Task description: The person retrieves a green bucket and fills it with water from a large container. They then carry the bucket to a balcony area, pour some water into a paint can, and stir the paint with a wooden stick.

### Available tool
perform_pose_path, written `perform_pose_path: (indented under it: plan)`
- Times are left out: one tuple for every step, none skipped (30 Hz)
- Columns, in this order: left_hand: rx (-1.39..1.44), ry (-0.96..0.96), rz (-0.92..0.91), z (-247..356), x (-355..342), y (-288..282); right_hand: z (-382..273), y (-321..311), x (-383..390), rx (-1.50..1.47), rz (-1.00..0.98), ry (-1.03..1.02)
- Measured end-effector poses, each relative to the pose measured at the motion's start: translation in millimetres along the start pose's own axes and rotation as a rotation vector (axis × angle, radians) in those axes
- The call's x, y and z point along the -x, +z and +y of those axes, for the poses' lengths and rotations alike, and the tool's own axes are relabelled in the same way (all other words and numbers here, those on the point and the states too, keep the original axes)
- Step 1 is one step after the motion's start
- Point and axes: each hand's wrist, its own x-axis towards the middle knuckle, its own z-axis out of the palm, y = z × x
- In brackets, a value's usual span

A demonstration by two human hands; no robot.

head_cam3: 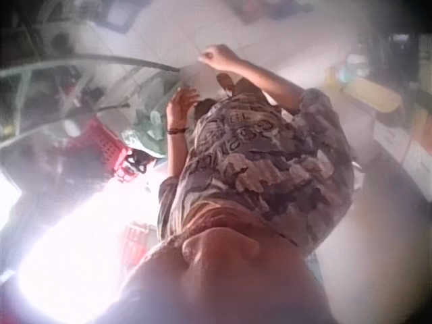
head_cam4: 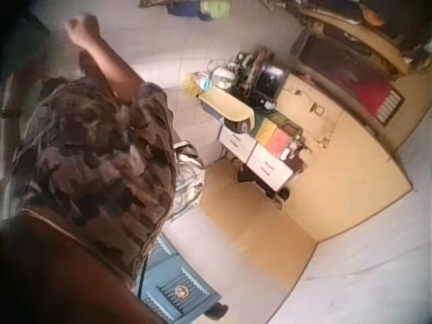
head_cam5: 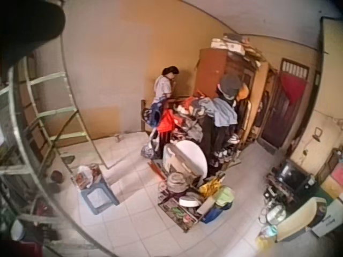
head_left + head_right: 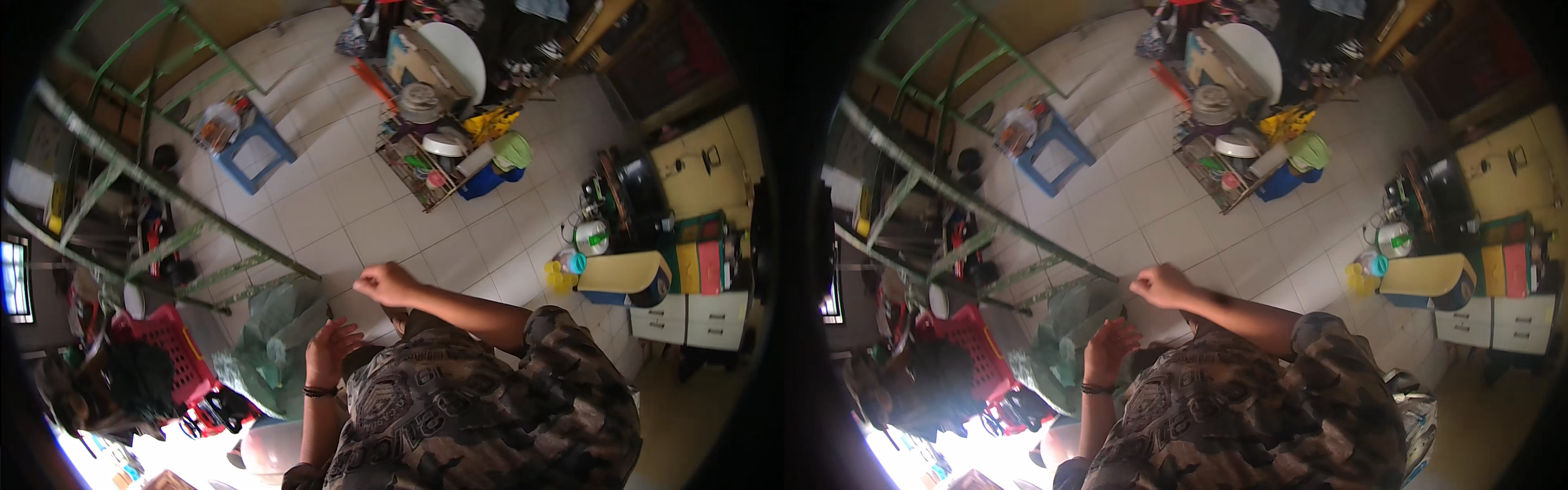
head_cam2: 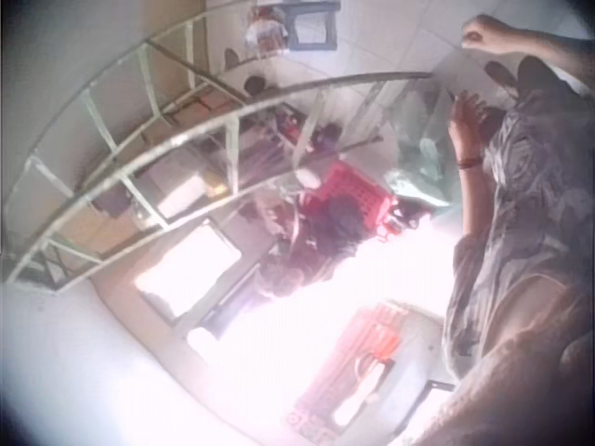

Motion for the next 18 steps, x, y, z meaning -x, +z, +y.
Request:
perform_pose_path:
  plan:
    - [-0.126, 0.017, 0.038, 12.2, -11.3, 11.0, 19.4, -26.2, -6.7, -0.021, 0.09, 0.057]
    - [-0.174, 0.022, 0.044, 22.2, -23.5, 15.1, 33.3, -48.3, -10.6, -0.051, 0.196, 0.069]
    - [-0.222, 0.028, 0.048, 32.0, -36.1, 16.5, 49.6, -62.0, -13.5, -0.081, 0.3, 0.085]
    - [-0.27, 0.027, 0.047, 40.9, -48.9, 20.3, 64.5, -70.8, -12.9, -0.105, 0.406, 0.112]
    - [-0.262, 0.019, 0.046, 52.4, -60.5, 30.6, 71.2, -77.1, -10.1, -0.127, 0.425, 0.166]
    - [-0.292, 0.004, 0.047, 60.5, -71.4, 33.6, 76.0, -80.2, -6.5, -0.152, 0.444, 0.22]
    - [-0.315, -0.008, 0.036, 68.0, -81.8, 34.4, 76.4, -85.9, -2.3, -0.164, 0.47, 0.271]
    - [-0.339, -0.022, 0.029, 73.3, -96.3, 36.4, 78.0, -82.8, 0.6, -0.186, 0.488, 0.311]
    - [-0.396, -0.031, 0.012, 79.4, -113.4, 39.5, 78.9, -78.1, 2.9, -0.274, 0.518, 0.286]
    - [-0.379, 0.041, 0.026, 81.5, -126.1, 56.5, 80.9, -72.3, 4.2, -0.363, 0.54, 0.261]
    - [-0.366, 0.122, 0.048, 87.4, -136.9, 79.1, 62.6, -78.1, -0.5, -0.366, 0.581, 0.227]
    - [-0.352, 0.203, 0.068, 93.8, -148.1, 94.4, 41.0, -83.4, -2.7, -0.367, 0.623, 0.194]
    - [-0.297, 0.259, 0.041, 101.1, -165.6, 106.3, 16.7, -99.0, -10.5, -0.337, 0.726, 0.084]
    - [-0.307, 0.294, -0.117, 113.5, -177.5, 114.6, -13.1, -115.6, -14.3, -0.296, 0.829, -0.011]
    - [-0.302, 0.33, -0.151, 126.9, -185.4, 131.2, -48.2, -140.2, -12.0, -0.366, 0.778, -0.013]
    - [-0.29, 0.364, -0.195, 141.4, -192.8, 155.5, -74.0, -162.7, -12.5, -0.227, 0.802, -0.14]
    - [-0.218, 0.292, -0.229, 161.1, -189.4, 183.3, -100.7, -184.4, -8.7, -0.244, 0.822, -0.28]
    - [-0.153, 0.231, -0.253, 180.0, -187.8, 205.6, -122.3, -194.9, -7.0, -0.271, 0.908, -0.405]
